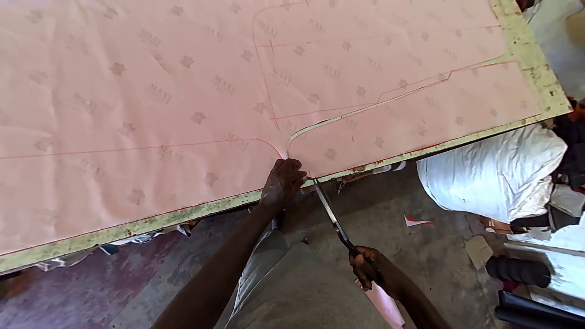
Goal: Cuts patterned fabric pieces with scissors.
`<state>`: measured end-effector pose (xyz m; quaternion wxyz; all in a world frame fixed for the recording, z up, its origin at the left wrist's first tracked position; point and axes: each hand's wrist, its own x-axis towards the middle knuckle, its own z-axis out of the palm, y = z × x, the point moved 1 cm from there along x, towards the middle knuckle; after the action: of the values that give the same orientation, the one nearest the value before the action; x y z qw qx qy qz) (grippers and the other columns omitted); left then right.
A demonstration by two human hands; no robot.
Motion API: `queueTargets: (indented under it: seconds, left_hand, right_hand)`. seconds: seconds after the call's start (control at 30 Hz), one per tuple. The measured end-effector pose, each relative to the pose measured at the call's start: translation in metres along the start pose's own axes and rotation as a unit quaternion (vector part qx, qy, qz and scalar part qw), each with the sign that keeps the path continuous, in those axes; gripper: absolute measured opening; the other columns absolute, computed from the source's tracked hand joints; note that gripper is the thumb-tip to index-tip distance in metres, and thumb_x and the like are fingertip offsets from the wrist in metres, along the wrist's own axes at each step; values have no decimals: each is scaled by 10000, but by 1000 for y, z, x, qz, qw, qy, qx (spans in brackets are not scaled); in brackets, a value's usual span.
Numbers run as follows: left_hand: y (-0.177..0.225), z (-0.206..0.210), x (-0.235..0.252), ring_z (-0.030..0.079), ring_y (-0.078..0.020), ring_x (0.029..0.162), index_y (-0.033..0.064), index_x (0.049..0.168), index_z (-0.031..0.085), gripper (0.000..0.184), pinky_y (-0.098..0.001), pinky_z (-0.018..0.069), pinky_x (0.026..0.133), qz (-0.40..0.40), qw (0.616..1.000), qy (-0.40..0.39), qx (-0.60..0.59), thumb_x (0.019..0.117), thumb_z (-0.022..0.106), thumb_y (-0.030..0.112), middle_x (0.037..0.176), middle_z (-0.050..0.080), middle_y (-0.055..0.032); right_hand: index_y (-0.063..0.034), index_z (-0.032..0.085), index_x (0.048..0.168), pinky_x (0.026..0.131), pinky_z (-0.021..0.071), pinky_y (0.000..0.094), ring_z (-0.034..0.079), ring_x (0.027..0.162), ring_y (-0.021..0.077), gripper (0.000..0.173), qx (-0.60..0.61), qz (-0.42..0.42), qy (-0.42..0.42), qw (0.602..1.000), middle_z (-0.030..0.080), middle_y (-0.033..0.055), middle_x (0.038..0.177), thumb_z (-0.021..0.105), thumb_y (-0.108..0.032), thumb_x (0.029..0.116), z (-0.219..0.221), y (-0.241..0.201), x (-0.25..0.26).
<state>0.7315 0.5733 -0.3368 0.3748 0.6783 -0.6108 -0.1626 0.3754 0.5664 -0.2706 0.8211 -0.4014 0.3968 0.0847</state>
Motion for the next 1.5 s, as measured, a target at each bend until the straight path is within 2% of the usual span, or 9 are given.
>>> queueTargets:
  seconds: [0.33, 0.53, 0.9, 1.07, 1.37, 1.43, 1.5]
  left_hand:
    - [-2, -1, 1, 565, -228, 1208, 139, 1030, 789, 194, -381, 474, 1037, -17, 1000, -9, -13, 1000, 636, 255, 1260, 648, -50]
    - [-2, 1, 0, 563, -221, 1214, 156, 1015, 794, 155, -379, 481, 1035, -18, 1000, 5, -16, 970, 678, 248, 1264, 649, -44]
    - [0, -1, -1, 564, -207, 1172, 147, 1020, 801, 161, -371, 476, 1011, -7, 1000, 11, -18, 963, 682, 239, 1249, 651, -43]
    - [-1, 0, -1, 560, -198, 1173, 145, 1016, 805, 163, -365, 464, 1023, -2, 1000, 14, -24, 962, 683, 238, 1242, 653, -40]
    - [0, -2, -1, 569, -224, 1178, 129, 1016, 805, 173, -397, 473, 1026, 4, 1000, 6, -25, 967, 676, 232, 1246, 656, -68]
    - [1, -3, 0, 566, -226, 1178, 132, 1020, 805, 169, -401, 466, 1027, -1, 1000, 1, -26, 962, 679, 228, 1249, 654, -66]
    - [1, -3, 0, 565, -219, 1175, 136, 1020, 805, 164, -394, 467, 1022, -4, 1000, 2, -31, 958, 684, 228, 1248, 654, -61]
  right_hand:
    - [-140, 607, 915, 471, 485, 233, 525, 489, 71, 603, -158, 88, -4, 984, 521, -34, 635, 773, -700, 763, -51, -64, -6]
    - [-142, 611, 892, 469, 492, 233, 529, 481, 74, 587, -178, 103, -61, 977, 509, -30, 618, 787, -686, 761, -84, -88, 2]
    - [-127, 599, 888, 466, 506, 241, 525, 460, 82, 525, -191, 112, -124, 967, 483, -20, 592, 761, -623, 829, -109, -108, 16]
    - [-123, 578, 848, 449, 490, 239, 515, 441, 91, 505, -215, 114, -114, 963, 474, -7, 568, 758, -595, 846, -111, -117, 18]
    - [-82, 558, 853, 435, 485, 250, 511, 432, 111, 385, -283, 131, -61, 948, 487, 18, 565, 754, -405, 924, -107, -129, 18]
    - [-73, 567, 843, 424, 475, 248, 504, 420, 111, 409, -326, 126, -35, 936, 495, 24, 555, 777, -418, 907, -102, -131, 17]
    - [-72, 592, 830, 432, 448, 257, 491, 427, 111, 477, -428, 106, -15, 897, 513, 27, 564, 794, -503, 863, -99, -134, 13]
